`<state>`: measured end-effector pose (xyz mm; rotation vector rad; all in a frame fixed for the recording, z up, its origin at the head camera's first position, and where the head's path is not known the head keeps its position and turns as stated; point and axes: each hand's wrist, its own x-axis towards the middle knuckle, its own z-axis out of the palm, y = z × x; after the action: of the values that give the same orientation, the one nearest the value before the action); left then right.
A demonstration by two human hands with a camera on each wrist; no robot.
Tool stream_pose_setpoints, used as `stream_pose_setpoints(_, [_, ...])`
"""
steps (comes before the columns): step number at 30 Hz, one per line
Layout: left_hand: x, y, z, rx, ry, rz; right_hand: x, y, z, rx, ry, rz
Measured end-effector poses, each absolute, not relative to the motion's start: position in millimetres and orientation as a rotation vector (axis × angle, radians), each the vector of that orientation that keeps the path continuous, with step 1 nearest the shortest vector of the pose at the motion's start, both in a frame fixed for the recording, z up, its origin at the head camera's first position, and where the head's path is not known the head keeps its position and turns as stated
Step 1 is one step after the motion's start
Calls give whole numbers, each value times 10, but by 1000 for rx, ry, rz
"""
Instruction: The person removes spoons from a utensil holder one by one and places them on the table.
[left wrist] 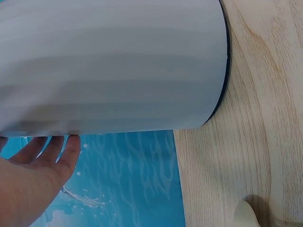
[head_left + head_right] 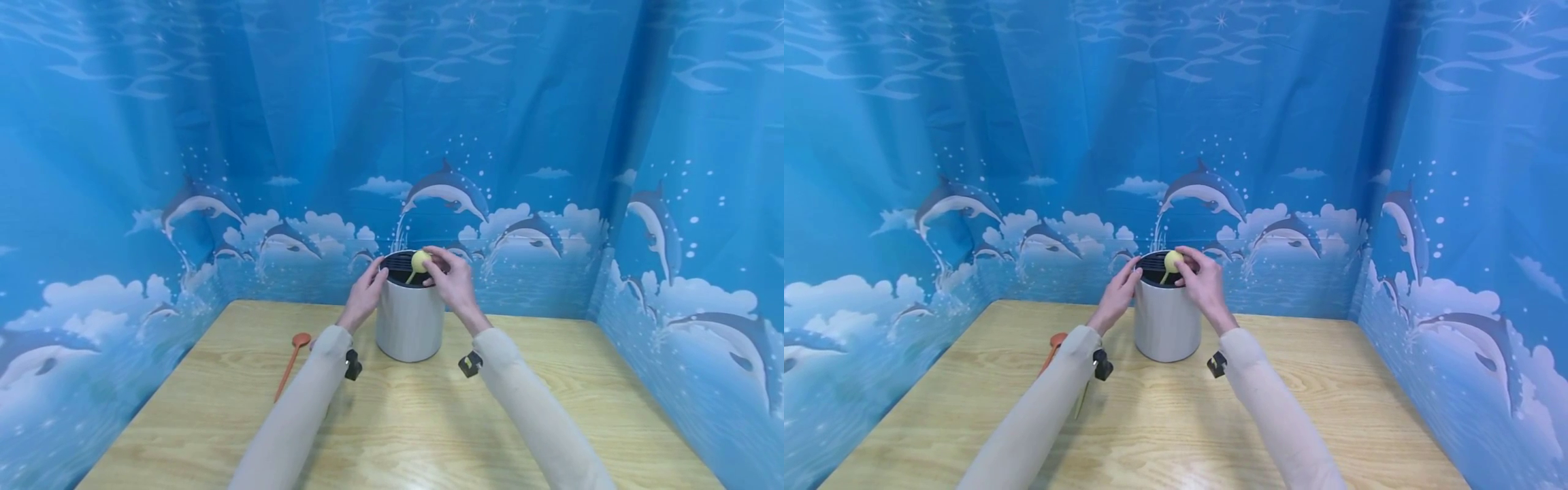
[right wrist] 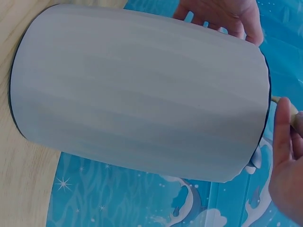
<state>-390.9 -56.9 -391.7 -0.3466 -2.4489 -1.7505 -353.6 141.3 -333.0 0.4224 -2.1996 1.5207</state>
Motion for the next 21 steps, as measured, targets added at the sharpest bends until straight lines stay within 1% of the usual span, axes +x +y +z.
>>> stream_pose_setpoints(11, [-3922, -561, -3926, -343, -2449, -1772, -3534, 1433, -3258, 494, -2024, 1838])
stream_pose_setpoints(21, [-3908, -556, -3912, -346, -2436, -1772, -3515, 1441, -3242, 439, -2103, 1693])
